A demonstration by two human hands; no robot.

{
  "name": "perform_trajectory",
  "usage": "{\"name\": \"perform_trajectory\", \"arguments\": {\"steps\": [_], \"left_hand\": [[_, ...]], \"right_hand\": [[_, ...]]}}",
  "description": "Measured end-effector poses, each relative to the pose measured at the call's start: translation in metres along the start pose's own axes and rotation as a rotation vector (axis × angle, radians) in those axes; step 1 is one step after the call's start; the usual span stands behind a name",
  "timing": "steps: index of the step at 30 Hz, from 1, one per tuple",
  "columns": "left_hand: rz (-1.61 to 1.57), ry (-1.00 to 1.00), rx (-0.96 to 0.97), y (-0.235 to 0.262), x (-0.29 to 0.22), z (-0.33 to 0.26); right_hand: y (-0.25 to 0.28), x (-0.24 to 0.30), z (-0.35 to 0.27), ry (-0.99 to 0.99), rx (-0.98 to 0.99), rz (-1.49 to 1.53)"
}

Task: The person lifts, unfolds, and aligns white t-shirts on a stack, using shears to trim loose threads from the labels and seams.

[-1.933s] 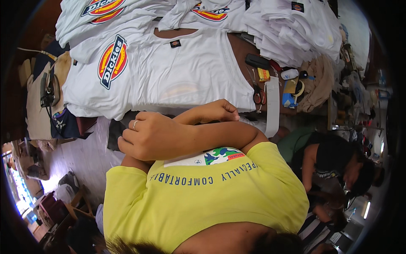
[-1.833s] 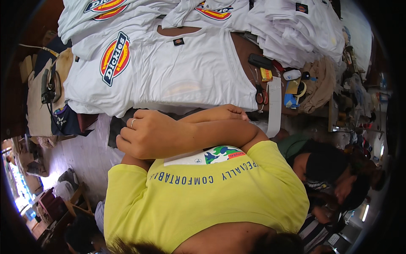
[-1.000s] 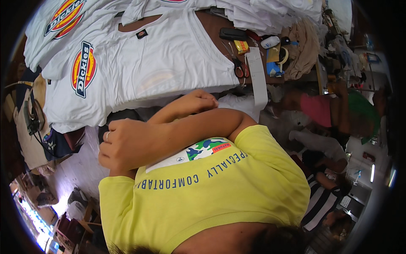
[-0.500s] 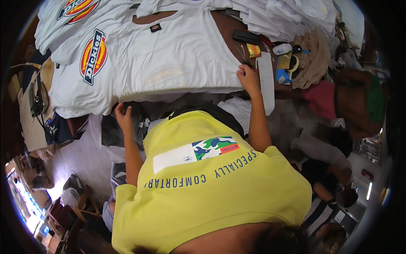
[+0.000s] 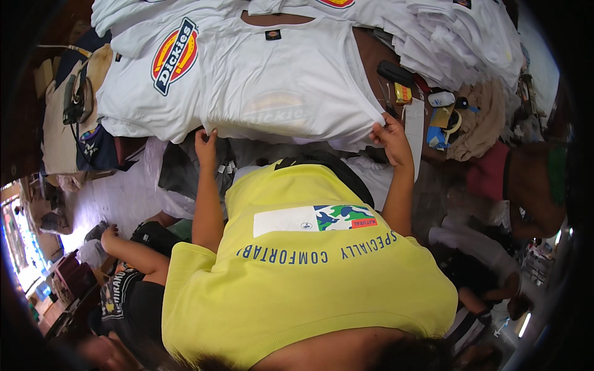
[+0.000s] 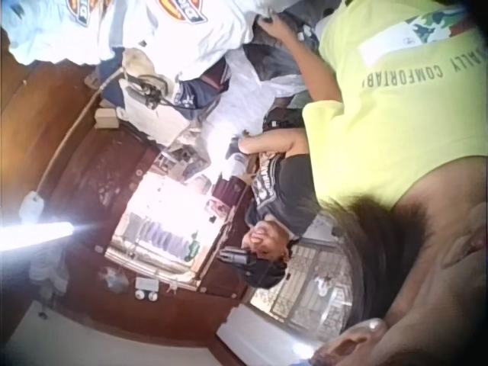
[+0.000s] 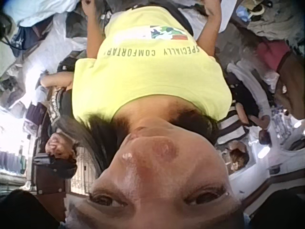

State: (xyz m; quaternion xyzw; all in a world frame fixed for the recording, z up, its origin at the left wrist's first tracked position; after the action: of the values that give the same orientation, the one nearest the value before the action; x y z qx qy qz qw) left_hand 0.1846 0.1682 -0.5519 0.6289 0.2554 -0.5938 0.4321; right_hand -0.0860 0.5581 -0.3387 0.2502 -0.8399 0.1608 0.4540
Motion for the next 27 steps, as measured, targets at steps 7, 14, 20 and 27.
{"name": "perform_trajectory", "arguments": {"steps": [7, 14, 20, 27], "left_hand": [[0.404, -0.038, -0.024, 0.061, -0.127, 0.02], [-0.102, -0.547, -0.29, 0.107, -0.29, 0.068], [-0.265, -0.716, -0.201, 0.135, -0.347, 0.095], [-0.237, -0.598, 0.109, 0.079, -0.383, 0.267]], "right_hand": [[0.028, 0.022, -0.014, 0.242, -0.036, 0.321], [0.052, 0.063, -0.047, 0.583, -0.084, 0.421], [0.087, 0.093, -0.087, 0.585, -0.131, 0.289], [0.097, 0.2, 0.024, 0.598, -0.255, 0.078]]}}
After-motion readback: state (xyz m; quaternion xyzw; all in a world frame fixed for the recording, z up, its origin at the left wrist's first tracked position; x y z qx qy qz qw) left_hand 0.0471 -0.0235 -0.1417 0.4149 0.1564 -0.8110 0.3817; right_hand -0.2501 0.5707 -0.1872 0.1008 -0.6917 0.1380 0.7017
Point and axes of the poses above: each hand's wrist, its own z-axis towards the middle knuckle, its own y-axis out of the back of the hand, x = y × z, the point moved 2 cm from there along z, towards the middle knuckle, and after that the axes turned 9 degrees about -y, right-handed, at the moved point
